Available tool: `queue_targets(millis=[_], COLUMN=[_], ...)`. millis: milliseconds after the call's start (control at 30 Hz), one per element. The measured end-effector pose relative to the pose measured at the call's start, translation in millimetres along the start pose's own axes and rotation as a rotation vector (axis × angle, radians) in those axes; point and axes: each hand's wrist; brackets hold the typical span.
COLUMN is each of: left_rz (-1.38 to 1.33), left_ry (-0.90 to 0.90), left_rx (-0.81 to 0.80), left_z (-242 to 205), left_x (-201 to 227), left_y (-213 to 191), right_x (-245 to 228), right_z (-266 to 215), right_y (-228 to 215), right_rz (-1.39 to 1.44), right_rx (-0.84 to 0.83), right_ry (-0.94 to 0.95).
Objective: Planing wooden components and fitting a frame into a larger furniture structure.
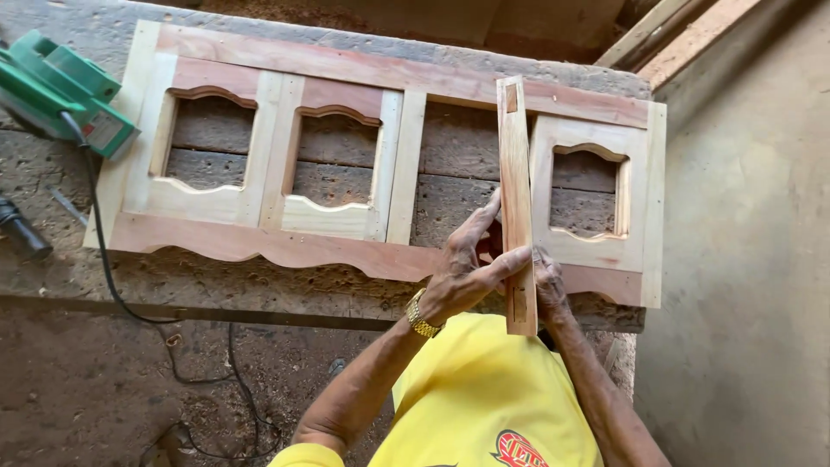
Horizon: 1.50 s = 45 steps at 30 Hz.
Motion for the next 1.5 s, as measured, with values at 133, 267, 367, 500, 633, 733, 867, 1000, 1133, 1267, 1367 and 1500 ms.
queue_targets(millis=[133,267,367,500,633,733,867,1000,1133,1267,1367,1500], left_rz=[-0.213,-0.212,-0.016,0.096,0.116,0.33,0.485,0.75,0.935,0.651,0.636,0.375], left_ry=[-0.088,-0.062,-0.077,-0.133,-0.26,-0.406,-0.341,-0.232,-0.136,0.027,-0.082,-0.15], left_rx=[-0.172,-0.216,-0.237,-0.185,-0.131,-0.036,0.236,0.33,0.399,0.524,0.438,0.173], left_z=[-7.5,-8.0,1.6,9.9,4.4,7.2,30.4,60.8,79.7,70.3,64.8,63.2], left_x=[4.0,-23.3,-60.1,-84.2,-93.7,-126.2,-170.4,-205.4,-220.7,-193.9,-180.2,-107.3], left_y=[-7.7,-19.2,-43.4,-55.6,-56.7,-57.0,-57.5,-71.9,-81.0,-78.1,-76.6,-58.7], right_x=[17.1,38.5,31.1,-9.3,-26.0,-37.4,-30.3,-19.6,-13.7,-9.8,-19.0,-18.3], right_z=[7.0,9.4,15.4,2.5,-6.2,-7.3,10.1,53.5,97.8,118.6,118.7,106.5], right_y=[-6.3,-16.8,-36.9,-42.4,-35.4,-18.3,13.6,23.1,3.4,-23.2,-41.8,-69.8], right_rz=[0.11,0.142,0.091,0.121,0.006,-0.063,0.039,0.074,0.04,0.106,0.1,0.138], right_rx=[0.016,0.15,0.275,0.325,0.346,0.31,0.283,0.215,0.035,-0.194,-0.335,-0.39], right_ry=[0.045,-0.041,-0.197,-0.271,-0.235,-0.149,-0.188,-0.273,-0.268,-0.36,-0.375,-0.409])
Point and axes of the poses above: each hand's wrist, its own z-axis towards the middle knuckle, its own y-axis out of the palm, x = y × z, and after that the axes turned 11 degrees about z, right-handed
